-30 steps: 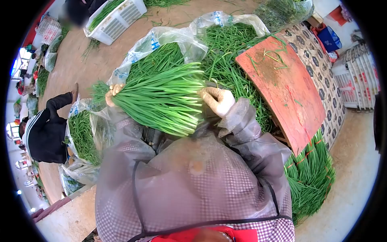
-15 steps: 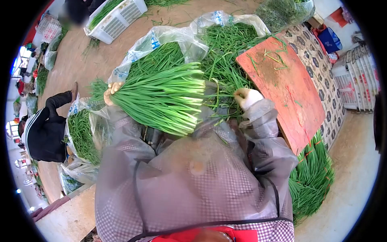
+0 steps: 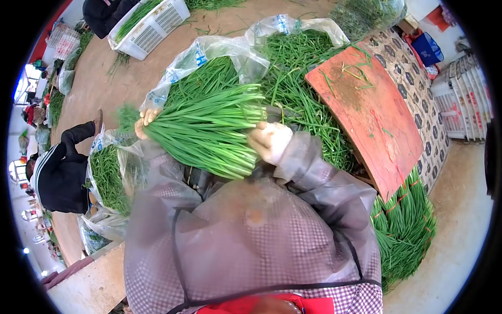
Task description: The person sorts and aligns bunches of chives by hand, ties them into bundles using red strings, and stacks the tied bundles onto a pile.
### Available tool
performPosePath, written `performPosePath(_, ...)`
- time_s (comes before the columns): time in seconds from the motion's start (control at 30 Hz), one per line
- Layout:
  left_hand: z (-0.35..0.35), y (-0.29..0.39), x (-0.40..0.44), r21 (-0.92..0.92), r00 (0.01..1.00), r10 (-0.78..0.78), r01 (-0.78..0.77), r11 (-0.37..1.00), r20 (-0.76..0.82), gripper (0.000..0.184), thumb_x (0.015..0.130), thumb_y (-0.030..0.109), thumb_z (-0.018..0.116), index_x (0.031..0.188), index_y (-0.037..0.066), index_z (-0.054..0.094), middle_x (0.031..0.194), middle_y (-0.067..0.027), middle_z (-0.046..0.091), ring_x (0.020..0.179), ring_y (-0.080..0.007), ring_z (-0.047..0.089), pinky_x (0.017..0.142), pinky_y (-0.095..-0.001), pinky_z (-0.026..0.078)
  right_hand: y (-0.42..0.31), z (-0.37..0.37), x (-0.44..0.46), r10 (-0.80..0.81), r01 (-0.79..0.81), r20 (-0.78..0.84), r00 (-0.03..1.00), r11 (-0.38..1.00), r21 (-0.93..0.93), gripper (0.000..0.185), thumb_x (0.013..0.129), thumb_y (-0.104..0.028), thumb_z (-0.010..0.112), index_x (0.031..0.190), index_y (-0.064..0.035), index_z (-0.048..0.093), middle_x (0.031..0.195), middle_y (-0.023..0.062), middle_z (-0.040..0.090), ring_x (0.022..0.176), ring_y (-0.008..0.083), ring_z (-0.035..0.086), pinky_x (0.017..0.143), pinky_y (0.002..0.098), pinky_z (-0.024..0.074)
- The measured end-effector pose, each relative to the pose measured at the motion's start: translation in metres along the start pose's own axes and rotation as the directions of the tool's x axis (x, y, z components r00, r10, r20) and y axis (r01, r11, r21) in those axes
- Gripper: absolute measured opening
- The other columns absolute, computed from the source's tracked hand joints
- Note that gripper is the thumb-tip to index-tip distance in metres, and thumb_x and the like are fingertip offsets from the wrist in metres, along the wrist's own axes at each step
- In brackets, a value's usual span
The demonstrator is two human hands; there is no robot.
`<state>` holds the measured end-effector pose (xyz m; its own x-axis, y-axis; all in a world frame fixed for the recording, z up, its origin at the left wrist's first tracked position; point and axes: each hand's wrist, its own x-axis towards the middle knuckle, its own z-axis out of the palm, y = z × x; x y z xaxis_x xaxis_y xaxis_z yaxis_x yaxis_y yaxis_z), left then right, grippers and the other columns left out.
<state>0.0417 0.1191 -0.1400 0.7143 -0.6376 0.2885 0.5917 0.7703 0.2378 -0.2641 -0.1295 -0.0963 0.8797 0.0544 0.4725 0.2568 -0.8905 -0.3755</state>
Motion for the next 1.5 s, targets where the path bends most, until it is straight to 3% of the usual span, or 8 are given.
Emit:
performPosePath(0.1, 0.003, 0.002, 0.002, -0.012, 0.993, 0.005, -0.004, 1.0, 0.12, 0.012, 0.077, 0.004, 0.049, 0.088, 0.008, 0.046, 0.067, 0.0008, 0.047, 0.074, -0.0137, 0.049, 0.092, -0.0315, 0.036, 0.019, -0.008, -0.039, 0.314, -0.378, 0.22, 0.923, 0.842, 0.384, 0.018, 0.067, -0.011, 0.061, 0.082, -0.0018, 0.065, 0.081, 0.0103, 0.061, 0.077, 0.0252, 0.062, 0.064, 0.034, 0.0521)
performPosePath(0.13, 0.004, 0.004, 0.003, -0.048, 0.98, -0.005, 0.015, 0.999, 0.2, 0.011, 0.077, 0.004, 0.049, 0.087, 0.008, 0.045, 0.068, 0.001, 0.047, 0.073, -0.0137, 0.048, 0.091, -0.0313, 0.036, 0.042, -0.02, -0.053, -0.006, 0.001, 0.051, 0.999, 0.996, 0.088, 0.009, 0.074, -0.015, 0.062, 0.075, -0.0063, 0.065, 0.079, 0.0094, 0.061, 0.074, 0.028, 0.061, 0.066, 0.0354, 0.0505)
performPosePath(0.27, 0.037, -0.006, 0.007, -0.031, 0.974, -0.002, 0.009, 0.999, 0.227, 0.013, 0.074, 0.006, 0.054, 0.083, 0.011, 0.045, 0.063, 0.0037, 0.045, 0.065, -0.0102, 0.047, 0.082, -0.0279, 0.039, 0.071, -0.048, -0.082, 0.712, -0.647, 0.407, 0.572, 0.697, -0.31, 0.025, 0.075, -0.028, 0.064, 0.092, -0.0091, 0.068, 0.099, 0.0154, 0.062, 0.081, 0.0314, 0.062, 0.073, 0.0394, 0.0502)
performPosePath(0.47, 0.085, -0.029, 0.022, -0.013, 0.958, -0.02, 0.025, 1.0, 0.286, 0.014, 0.079, 0.008, 0.06, 0.08, 0.011, 0.046, 0.063, 0.004, 0.046, 0.064, -0.0087, 0.047, 0.076, -0.0247, 0.039, 0.024, 0.004, -0.007, 0.537, -0.423, 0.204, 0.819, 0.324, 0.846, 0.045, 0.086, -0.035, 0.056, 0.117, -0.0027, 0.057, 0.118, 0.0204, 0.058, 0.109, 0.0313, 0.056, 0.091, 0.0354, 0.0455)
performPosePath(0.73, 0.135, -0.027, 0.03, 0.067, 0.899, -0.038, 0.01, 0.998, 0.436, 0.019, 0.08, 0.008, 0.065, 0.071, 0.012, 0.048, 0.058, 0.0052, 0.048, 0.055, -0.0051, 0.049, 0.062, -0.0209, 0.04, 0.064, -0.051, -0.076, 0.493, -0.845, 0.743, 0.453, 0.503, 0.181, 0.031, 0.083, -0.033, 0.052, 0.093, -0.0073, 0.066, 0.082, 0.0108, 0.065, 0.078, 0.022, 0.061, 0.071, 0.032, 0.0461)
performPosePath(1.03, 0.231, -0.053, 0.08, 0.186, -0.022, -0.19, 0.345, 0.92, 0.981, 0.007, 0.081, 0.008, 0.066, 0.086, 0.004, 0.063, 0.073, -0.0086, 0.066, 0.07, -0.0196, 0.064, 0.072, -0.0308, 0.054, 0.066, -0.103, -0.07, 0.425, -0.424, 0.491, 0.761, 0.898, -0.119, 0.054, 0.074, -0.038, 0.066, 0.123, -0.015, 0.058, 0.124, 0.0185, 0.055, 0.103, 0.0346, 0.06, 0.089, 0.0398, 0.0471)
performPosePath(1.27, 0.152, 0.011, 0.064, 0.312, 0.464, -0.329, 0.115, 0.943, 0.823, 0.007, 0.079, 0.012, 0.067, 0.076, 0.01, 0.061, 0.069, -0.003, 0.066, 0.067, -0.0122, 0.065, 0.07, -0.0239, 0.053, 0.082, -0.092, -0.054, 0.692, -0.717, 0.263, 0.672, 0.52, 0.464, 0.042, 0.089, -0.026, 0.058, 0.124, -0.0025, 0.054, 0.118, 0.0148, 0.059, 0.107, 0.0216, 0.058, 0.092, 0.0328, 0.045)
performPosePath(1.5, 0.139, 0.016, 0.068, 0.244, 0.326, -0.283, 0.156, 0.957, 0.902, 0.012, 0.081, 0.018, 0.07, 0.082, 0.01, 0.061, 0.075, -0.0029, 0.068, 0.074, -0.0135, 0.066, 0.073, -0.0255, 0.052, 0.034, -0.095, 0.042, 0.259, -0.256, 0.121, 0.958, 0.587, 0.768, 0.035, 0.095, -0.015, 0.047, 0.126, 0.0001, 0.052, 0.127, 0.0108, 0.055, 0.12, 0.018, 0.047, 0.103, 0.0312, 0.0336)
